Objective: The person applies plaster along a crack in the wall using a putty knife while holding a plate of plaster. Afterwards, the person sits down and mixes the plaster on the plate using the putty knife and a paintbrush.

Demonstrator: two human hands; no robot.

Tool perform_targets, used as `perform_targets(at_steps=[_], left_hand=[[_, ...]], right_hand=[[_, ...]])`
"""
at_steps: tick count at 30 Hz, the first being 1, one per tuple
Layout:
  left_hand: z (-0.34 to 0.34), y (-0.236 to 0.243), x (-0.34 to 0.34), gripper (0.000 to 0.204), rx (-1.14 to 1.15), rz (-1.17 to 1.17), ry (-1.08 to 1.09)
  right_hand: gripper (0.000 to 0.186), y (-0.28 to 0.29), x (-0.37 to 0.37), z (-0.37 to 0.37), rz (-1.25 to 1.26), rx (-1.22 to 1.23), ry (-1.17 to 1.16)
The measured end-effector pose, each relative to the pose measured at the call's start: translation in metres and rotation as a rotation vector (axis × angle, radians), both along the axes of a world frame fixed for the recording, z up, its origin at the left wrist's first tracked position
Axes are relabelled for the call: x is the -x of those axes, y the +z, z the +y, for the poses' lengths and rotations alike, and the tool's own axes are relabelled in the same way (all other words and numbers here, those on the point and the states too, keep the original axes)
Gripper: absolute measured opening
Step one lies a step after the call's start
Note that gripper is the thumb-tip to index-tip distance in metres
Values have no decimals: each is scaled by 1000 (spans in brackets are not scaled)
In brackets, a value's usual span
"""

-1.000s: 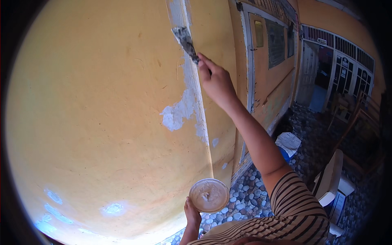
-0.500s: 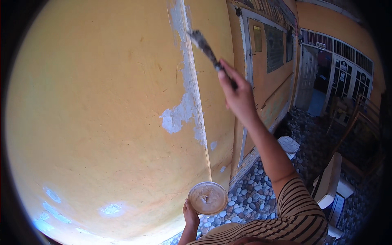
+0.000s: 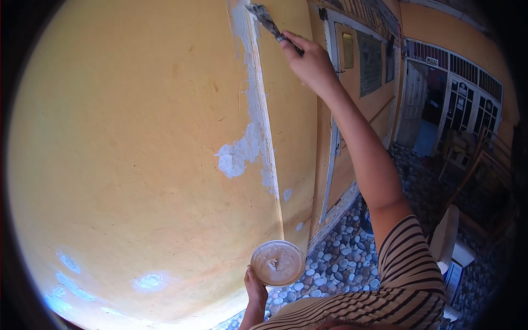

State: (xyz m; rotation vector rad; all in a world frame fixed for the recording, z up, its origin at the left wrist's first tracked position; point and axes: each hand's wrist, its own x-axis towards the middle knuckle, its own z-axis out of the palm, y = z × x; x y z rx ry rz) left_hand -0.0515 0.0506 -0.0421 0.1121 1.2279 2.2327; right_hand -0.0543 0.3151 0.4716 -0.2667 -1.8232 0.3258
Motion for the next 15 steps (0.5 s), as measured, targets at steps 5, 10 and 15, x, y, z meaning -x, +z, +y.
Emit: perform_targets(at_steps=[5,10,15], left_hand=[[10,-6,1,48,-7,-24,-14],[9,-5,1,47,16,-6,-59],[8,-12,-1,48,30,-6,-71]], right_hand=[[43,-65,-27,-9,-107,91,42],[42,-82,-51,-16,-192,195,66],[43,-35,-50,-41,-56,-8,-61]])
